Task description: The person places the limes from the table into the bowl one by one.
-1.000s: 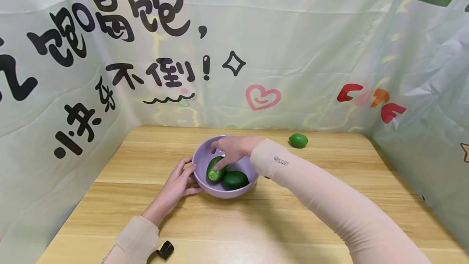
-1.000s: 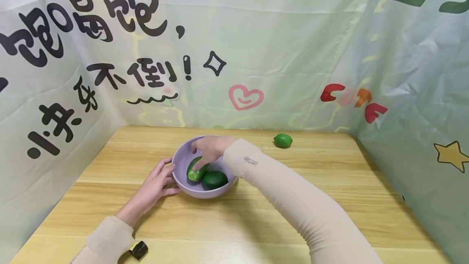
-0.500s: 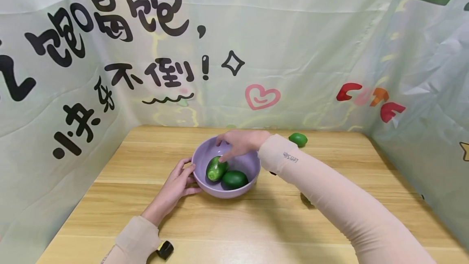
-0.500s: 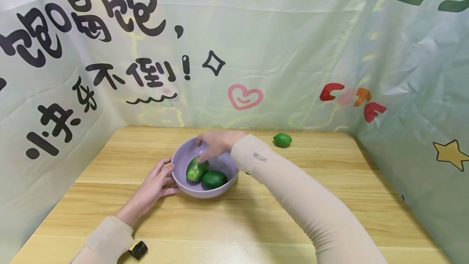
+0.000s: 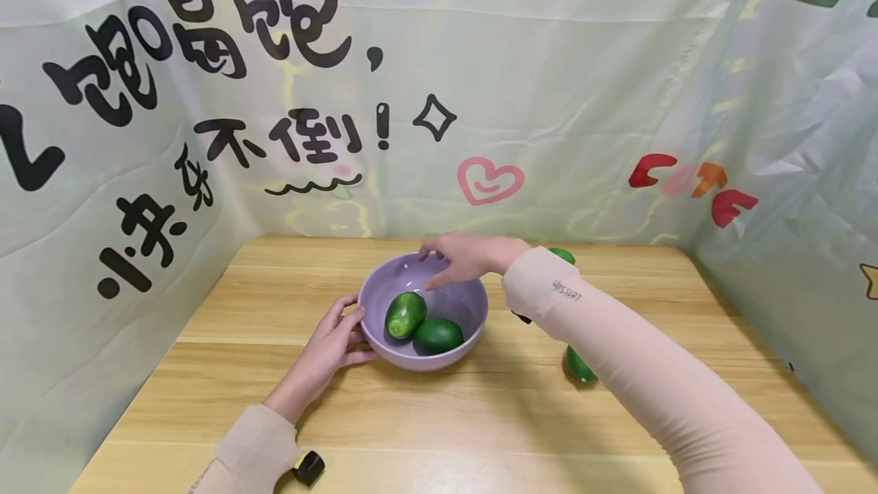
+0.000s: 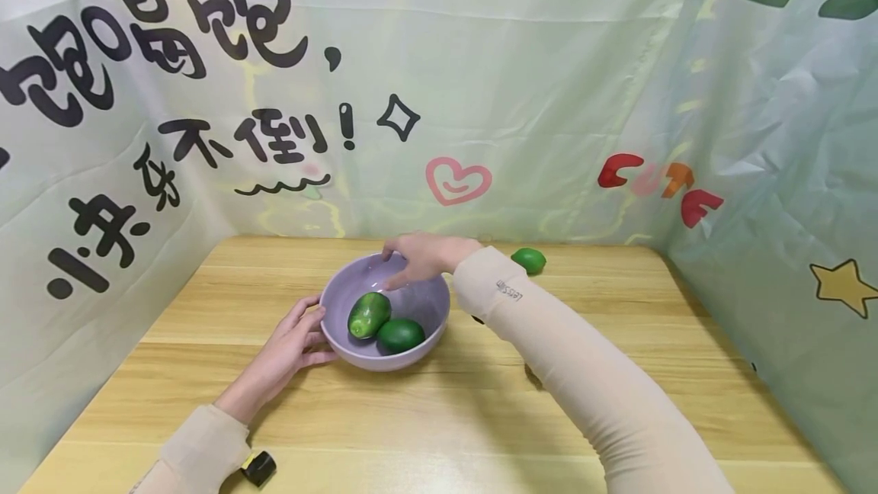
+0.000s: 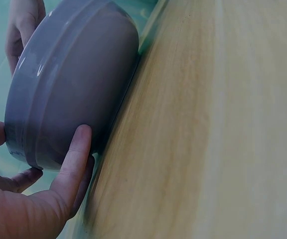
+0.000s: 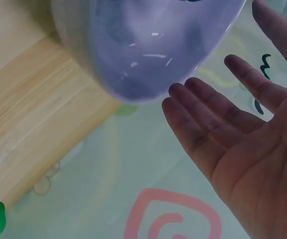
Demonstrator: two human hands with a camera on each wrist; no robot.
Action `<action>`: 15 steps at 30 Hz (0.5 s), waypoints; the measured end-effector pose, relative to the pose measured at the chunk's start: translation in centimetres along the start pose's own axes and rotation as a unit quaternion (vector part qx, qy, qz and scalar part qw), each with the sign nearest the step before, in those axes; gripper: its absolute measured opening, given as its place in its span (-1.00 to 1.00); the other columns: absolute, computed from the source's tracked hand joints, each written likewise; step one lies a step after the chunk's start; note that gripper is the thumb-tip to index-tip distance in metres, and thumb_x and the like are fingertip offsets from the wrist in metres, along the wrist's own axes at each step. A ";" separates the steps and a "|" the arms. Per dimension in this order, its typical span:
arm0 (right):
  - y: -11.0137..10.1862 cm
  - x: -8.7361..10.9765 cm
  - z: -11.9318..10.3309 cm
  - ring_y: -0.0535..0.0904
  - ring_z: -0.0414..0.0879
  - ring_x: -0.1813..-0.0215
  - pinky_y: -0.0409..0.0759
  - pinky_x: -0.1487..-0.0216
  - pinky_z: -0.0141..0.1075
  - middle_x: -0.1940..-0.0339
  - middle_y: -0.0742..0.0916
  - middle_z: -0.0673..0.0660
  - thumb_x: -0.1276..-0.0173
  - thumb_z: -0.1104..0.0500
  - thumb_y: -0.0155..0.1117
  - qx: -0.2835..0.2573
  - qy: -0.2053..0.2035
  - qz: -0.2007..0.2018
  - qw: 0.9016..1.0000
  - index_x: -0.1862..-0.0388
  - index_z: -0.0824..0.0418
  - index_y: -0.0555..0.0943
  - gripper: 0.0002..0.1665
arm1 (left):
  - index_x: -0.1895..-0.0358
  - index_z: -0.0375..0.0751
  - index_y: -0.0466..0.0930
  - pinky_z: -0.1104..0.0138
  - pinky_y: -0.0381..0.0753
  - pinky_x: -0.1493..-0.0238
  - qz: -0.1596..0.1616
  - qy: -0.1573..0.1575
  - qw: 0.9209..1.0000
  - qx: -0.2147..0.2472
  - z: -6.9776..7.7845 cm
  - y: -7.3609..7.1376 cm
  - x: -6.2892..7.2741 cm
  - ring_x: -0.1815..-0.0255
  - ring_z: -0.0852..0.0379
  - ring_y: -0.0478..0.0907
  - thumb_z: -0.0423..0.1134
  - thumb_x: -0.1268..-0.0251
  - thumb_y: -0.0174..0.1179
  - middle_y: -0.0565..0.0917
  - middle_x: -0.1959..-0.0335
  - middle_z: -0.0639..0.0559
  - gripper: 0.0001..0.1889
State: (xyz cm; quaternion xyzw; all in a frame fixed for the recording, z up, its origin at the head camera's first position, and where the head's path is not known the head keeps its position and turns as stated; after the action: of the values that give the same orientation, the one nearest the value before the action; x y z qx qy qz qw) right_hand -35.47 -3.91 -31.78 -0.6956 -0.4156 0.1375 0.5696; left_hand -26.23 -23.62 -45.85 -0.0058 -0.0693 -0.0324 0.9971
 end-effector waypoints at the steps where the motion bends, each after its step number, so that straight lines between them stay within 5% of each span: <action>1: -0.1 0.1 0.3 0.54 0.17 -0.51 0.58 -0.54 0.03 -0.45 0.64 0.26 -0.53 -0.13 0.40 0.000 0.002 0.002 1.000 -0.52 0.16 0.49 -0.28 | -0.63 -0.03 0.22 0.04 0.86 -0.17 -0.001 0.000 1.000 0.000 0.0 0.0 0.0 -0.20 -0.15 0.74 -0.07 -0.83 -0.14 0.46 -0.43 -0.41 -0.53; 15: -1.4 2.9 3.0 0.54 0.22 -0.53 0.57 -0.56 0.11 -0.50 0.62 0.26 -0.53 -0.15 0.39 -0.028 0.025 0.036 0.999 -0.53 0.12 0.48 -0.27 | -0.63 -0.04 0.21 0.03 0.85 -0.19 -0.003 0.000 1.000 -0.002 0.1 0.1 0.1 -0.18 -0.10 0.73 -0.04 -0.82 -0.13 0.44 -0.44 -0.39 -0.51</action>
State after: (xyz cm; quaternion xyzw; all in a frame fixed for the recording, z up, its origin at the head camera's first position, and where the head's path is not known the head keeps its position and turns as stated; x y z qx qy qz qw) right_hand -36.32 0.26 -30.65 -0.7293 -0.3794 0.1289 0.5547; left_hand -26.14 -23.55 -45.71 -0.0076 -0.0696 -0.0356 0.9969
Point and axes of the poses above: each hand's wrist, its own x-axis away from the middle knuckle, its own y-axis out of the palm, z = x × y, the point moved 7 cm from there along -x, towards the middle knuckle
